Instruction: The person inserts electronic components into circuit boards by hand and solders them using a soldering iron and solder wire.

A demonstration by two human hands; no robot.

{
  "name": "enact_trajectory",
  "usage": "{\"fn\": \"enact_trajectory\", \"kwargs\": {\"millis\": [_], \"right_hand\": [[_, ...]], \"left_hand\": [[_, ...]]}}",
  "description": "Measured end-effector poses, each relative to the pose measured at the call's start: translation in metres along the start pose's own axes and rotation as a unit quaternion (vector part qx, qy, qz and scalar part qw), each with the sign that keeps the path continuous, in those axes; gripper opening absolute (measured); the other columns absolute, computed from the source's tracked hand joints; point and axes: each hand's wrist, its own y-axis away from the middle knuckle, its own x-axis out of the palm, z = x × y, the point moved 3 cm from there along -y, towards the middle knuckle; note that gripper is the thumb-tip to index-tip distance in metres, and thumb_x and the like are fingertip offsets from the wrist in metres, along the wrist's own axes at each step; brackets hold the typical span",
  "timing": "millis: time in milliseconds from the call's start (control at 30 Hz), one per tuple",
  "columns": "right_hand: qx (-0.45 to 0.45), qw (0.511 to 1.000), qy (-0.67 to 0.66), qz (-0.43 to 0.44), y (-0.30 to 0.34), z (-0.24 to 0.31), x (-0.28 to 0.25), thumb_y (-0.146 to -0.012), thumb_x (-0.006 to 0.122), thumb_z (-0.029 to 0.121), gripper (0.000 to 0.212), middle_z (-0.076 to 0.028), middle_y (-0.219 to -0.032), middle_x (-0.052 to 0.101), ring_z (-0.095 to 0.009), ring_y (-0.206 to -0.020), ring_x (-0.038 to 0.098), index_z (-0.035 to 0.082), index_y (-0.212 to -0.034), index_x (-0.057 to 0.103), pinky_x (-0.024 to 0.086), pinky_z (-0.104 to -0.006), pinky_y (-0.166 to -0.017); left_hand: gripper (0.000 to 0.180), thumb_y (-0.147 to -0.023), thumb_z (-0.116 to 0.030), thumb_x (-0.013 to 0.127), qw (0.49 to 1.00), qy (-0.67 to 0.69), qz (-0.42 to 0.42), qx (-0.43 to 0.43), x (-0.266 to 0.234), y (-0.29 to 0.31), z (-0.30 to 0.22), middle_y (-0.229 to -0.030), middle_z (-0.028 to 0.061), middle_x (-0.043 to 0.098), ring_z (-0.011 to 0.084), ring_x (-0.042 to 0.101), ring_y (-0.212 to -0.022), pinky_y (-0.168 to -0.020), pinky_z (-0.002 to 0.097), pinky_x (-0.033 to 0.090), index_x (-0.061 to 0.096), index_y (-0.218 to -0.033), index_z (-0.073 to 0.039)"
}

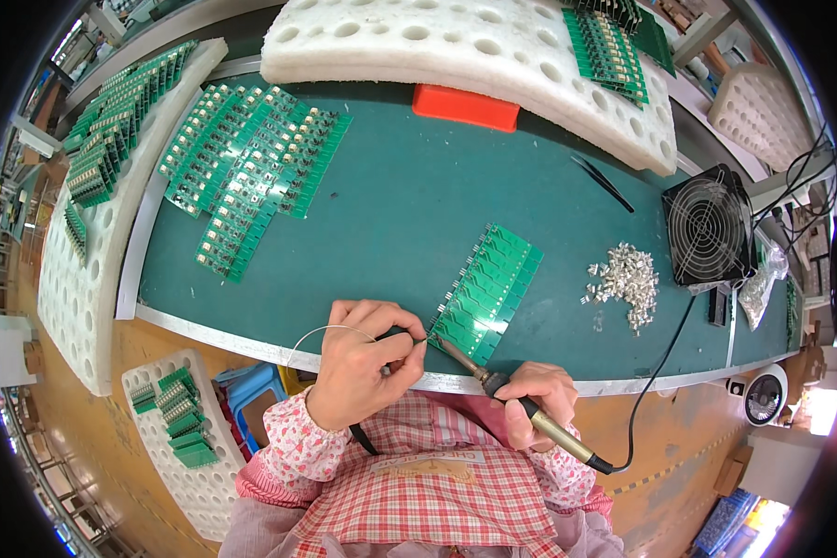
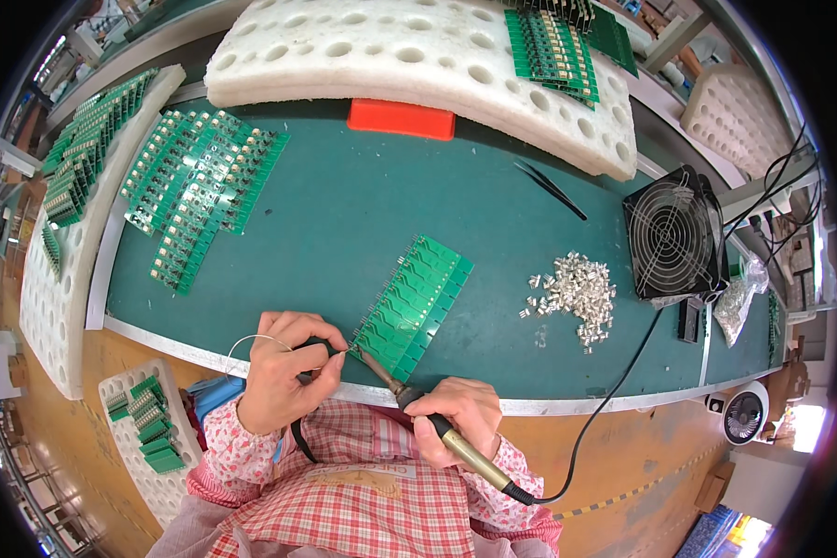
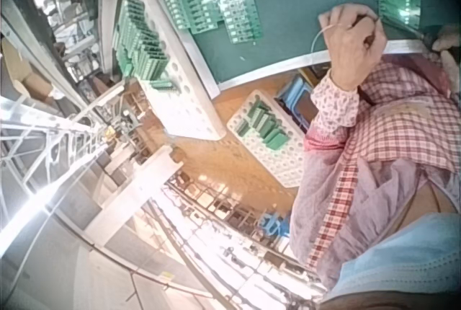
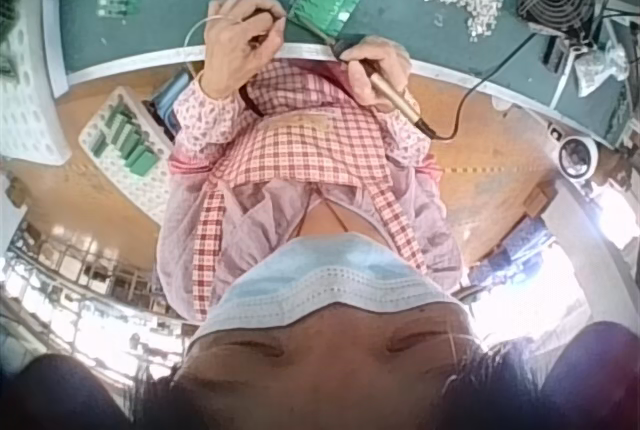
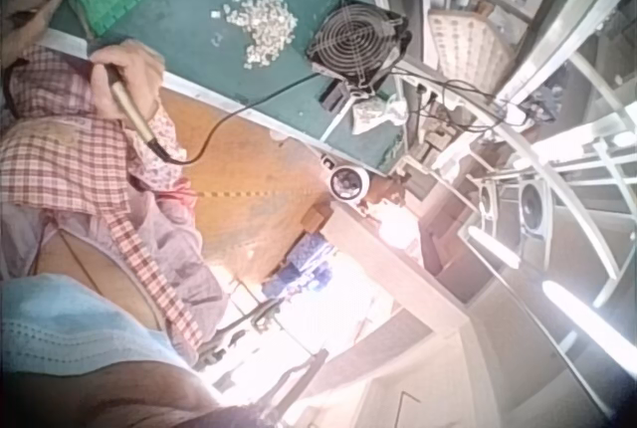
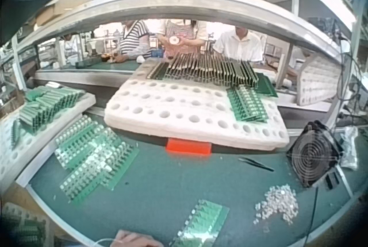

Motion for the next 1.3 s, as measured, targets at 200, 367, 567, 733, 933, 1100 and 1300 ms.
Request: {"fn": "enact_trajectory", "kwargs": {"millis": [200, 367, 567, 733, 933, 1100, 1300], "right_hand": [[-0.002, 1.0, 0.005, 0.003, -0.002, 0.001, 0.002, -0.076, 0.063, 0.004, 0.011, -0.007, -0.059, 0.057, -0.019, -0.043, 0.052, -0.001, -0.085, 0.058, 0.041, -0.0309, -0.041], [-0.012, 0.999, 0.032, 0.014, -0.002, 0.001, 0.003, -0.079, 0.058, 0.009, 0.012, -0.006, -0.057, 0.056, -0.016, -0.043, 0.051, 0.0, -0.086, 0.053, 0.04, -0.0293, -0.043], [-0.01, 0.999, 0.04, 0.015, -0.002, 0.001, 0.003, -0.079, 0.058, 0.009, 0.012, -0.006, -0.057, 0.057, -0.016, -0.044, 0.052, 0.0, -0.086, 0.053, 0.041, -0.0293, -0.043], [-0.01, 1.0, 0.02, -0.008, -0.002, 0.001, 0.003, -0.075, 0.063, 0.004, 0.011, -0.006, -0.058, 0.056, -0.019, -0.042, 0.051, 0.0, -0.084, 0.059, 0.04, -0.0307, -0.04], [-0.03, 0.999, 0.025, -0.01, -0.001, 0.001, 0.002, -0.075, 0.062, 0.003, 0.011, -0.006, -0.057, 0.055, -0.018, -0.041, 0.051, 0.0, -0.084, 0.058, 0.04, -0.0303, -0.04], [0.009, 0.997, -0.005, -0.074, 0.009, 0.0, -0.001, -0.076, 0.059, 0.005, 0.011, -0.004, -0.053, 0.055, -0.017, -0.041, 0.051, 0.001, -0.086, 0.055, 0.04, -0.0301, -0.04], [0.012, 0.995, 0.003, -0.104, 0.008, 0.004, 0.001, -0.081, 0.057, 0.009, 0.012, -0.005, -0.054, 0.055, -0.017, -0.043, 0.053, 0.001, -0.088, 0.053, 0.041, -0.0287, -0.042]], "left_hand": [[0.018, -0.067, -0.006, 0.069, 1.0, -0.009, 0.01, 0.003, 0.001, 0.0, 0.001, -0.085, -0.0006, 0.065, 0.0211, 0.059, -0.084, -0.075, 0.0357, 0.036, 0.054, -0.057, -0.007], [0.018, -0.067, -0.006, 0.07, 1.0, -0.015, 0.009, 0.005, 0.001, 0.001, 0.0, -0.084, -0.0009, 0.063, 0.0208, 0.058, -0.084, -0.074, 0.0359, 0.036, 0.054, -0.057, -0.007], [0.021, -0.067, -0.006, 0.07, 1.0, -0.024, 0.0, 0.004, 0.002, 0.001, 0.0, -0.083, -0.0009, 0.063, 0.0204, 0.058, -0.081, -0.073, 0.0358, 0.035, 0.052, -0.056, -0.007], [0.021, -0.066, -0.005, 0.069, 1.0, -0.013, -0.007, -0.011, 0.002, 0.001, 0.001, -0.083, -0.0008, 0.063, 0.0199, 0.057, -0.078, -0.072, 0.0357, 0.035, 0.051, -0.056, -0.007], [0.02, -0.067, -0.004, 0.068, 1.0, -0.021, -0.01, 0.008, 0.002, 0.001, -0.001, -0.082, -0.0001, 0.062, 0.0196, 0.055, -0.075, -0.072, 0.0359, 0.036, 0.052, -0.056, -0.007], [0.017, -0.068, -0.002, 0.067, 0.999, -0.002, -0.028, -0.019, 0.0, 0.004, 0.0, -0.08, 0.0012, 0.061, 0.0195, 0.054, -0.071, -0.071, 0.0348, 0.036, 0.054, -0.058, -0.005], [0.017, -0.071, 0.0, 0.067, 0.998, -0.006, -0.055, -0.023, -0.003, 0.003, 0.001, -0.076, 0.0033, 0.06, 0.02, 0.053, -0.065, -0.067, 0.0332, 0.036, 0.054, -0.06, -0.003]]}}
